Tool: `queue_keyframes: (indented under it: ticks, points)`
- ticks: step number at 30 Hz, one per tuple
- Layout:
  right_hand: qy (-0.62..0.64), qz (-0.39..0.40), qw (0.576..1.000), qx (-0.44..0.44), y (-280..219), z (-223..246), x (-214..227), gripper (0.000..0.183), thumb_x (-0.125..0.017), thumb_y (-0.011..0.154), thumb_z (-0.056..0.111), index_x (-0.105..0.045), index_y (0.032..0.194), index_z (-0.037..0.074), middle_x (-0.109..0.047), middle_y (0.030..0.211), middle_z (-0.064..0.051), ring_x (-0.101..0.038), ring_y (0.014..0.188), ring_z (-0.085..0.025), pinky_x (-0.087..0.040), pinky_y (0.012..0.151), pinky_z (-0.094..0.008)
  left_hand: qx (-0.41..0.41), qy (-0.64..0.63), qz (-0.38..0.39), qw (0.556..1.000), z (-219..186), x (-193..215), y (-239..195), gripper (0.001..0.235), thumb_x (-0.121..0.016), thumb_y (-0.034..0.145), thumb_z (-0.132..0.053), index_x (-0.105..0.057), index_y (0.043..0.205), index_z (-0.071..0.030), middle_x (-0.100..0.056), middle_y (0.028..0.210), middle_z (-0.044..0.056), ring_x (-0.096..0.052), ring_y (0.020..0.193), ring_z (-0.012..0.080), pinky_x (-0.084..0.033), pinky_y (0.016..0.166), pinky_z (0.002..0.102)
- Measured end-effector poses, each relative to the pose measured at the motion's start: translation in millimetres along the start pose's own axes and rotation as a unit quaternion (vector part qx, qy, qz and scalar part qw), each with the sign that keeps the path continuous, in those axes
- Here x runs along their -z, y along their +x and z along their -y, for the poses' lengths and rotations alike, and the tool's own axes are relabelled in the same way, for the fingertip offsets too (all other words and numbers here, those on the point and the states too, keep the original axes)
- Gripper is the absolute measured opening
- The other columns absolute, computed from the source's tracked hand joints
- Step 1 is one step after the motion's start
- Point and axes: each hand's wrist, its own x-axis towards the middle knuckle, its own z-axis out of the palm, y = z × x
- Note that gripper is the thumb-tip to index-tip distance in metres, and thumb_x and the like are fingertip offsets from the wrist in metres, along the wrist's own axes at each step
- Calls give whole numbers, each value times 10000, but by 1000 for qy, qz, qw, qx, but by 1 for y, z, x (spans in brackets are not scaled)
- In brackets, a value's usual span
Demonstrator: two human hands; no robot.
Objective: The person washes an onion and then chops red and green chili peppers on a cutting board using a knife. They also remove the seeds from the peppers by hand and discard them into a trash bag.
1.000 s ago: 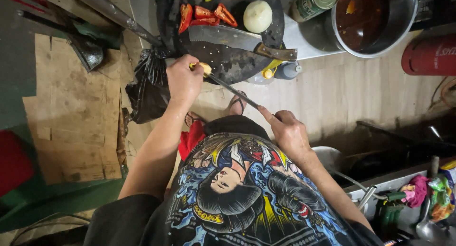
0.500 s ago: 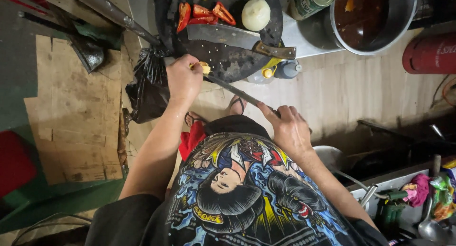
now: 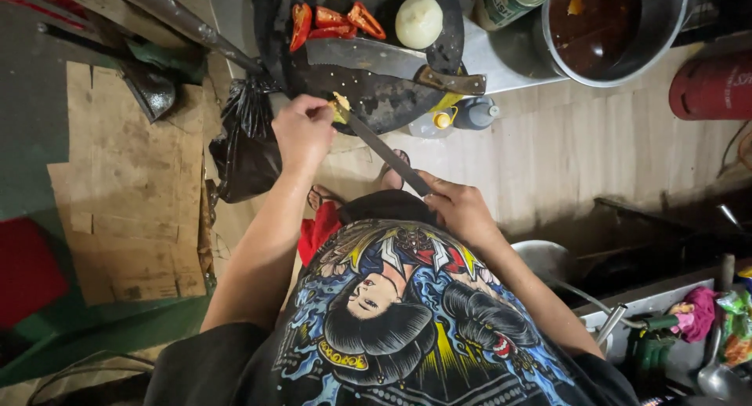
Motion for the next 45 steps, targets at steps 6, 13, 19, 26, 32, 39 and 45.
queue_keyframes:
  ticks: [6,13,19,26,32,39,45]
  points:
    - [-219,-112,959,139,-13,13,6,390,-537,801,143,-555,1173,254,-617,696,-111,-616,595,-269,-503,546,-367,-102,38,-52,993,26,-26,-5,73,-564,675,-199,-617,708,-161,-614,596,61,-626,649,261,-502,627,382]
    - [-186,-107,967,138,3,-2,4,361,-533,812,172,-561,1159,263,-619,689,-93,-613,638,-285,-508,577,-403,37,-152,18,987,10,-14,-4,124,-600,685,-125,-652,792,-92,-539,435,39,-519,336,127,-439,354,235]
    - [-29,-42,999,17,4,27,6,387,-553,765,175,-562,1142,262,-634,661,-48,-623,591,-194,-505,612,-337,40,-210,9,977,1,-10,-21,179,-611,684,-82,-628,851,-22,-504,396,55,-478,285,126,-403,347,244]
    - [-154,-108,978,93,12,13,5,383,-536,806,132,-550,1179,221,-630,730,-133,-620,666,-308,-501,603,-398,-109,17,-108,988,21,-17,-11,106,-618,667,-194,-642,768,-176,-652,719,35,-631,708,236,-507,668,337]
    - [-86,-106,985,108,14,10,8,357,-554,794,76,-590,1138,165,-639,748,-161,-620,661,-331,-492,605,-375,-379,-87,-195,901,7,-4,-10,110,-640,703,27,-625,790,-38,-616,782,107,-616,727,289,-517,621,344]
    - [-65,-124,979,149,6,1,7,359,-559,794,94,-581,1145,166,-631,770,-166,-615,706,-337,-492,623,-398,-557,83,-197,802,65,-35,33,212,-480,835,-64,-608,984,14,-519,1025,155,-536,955,308,-468,838,347]
    - [-103,-198,962,158,2,-23,10,354,-537,814,128,-578,1154,219,-607,763,-139,-608,692,-322,-492,604,-385,-447,-92,-205,866,-1,2,24,152,-574,796,24,-620,941,19,-554,878,151,-593,799,303,-528,647,308]
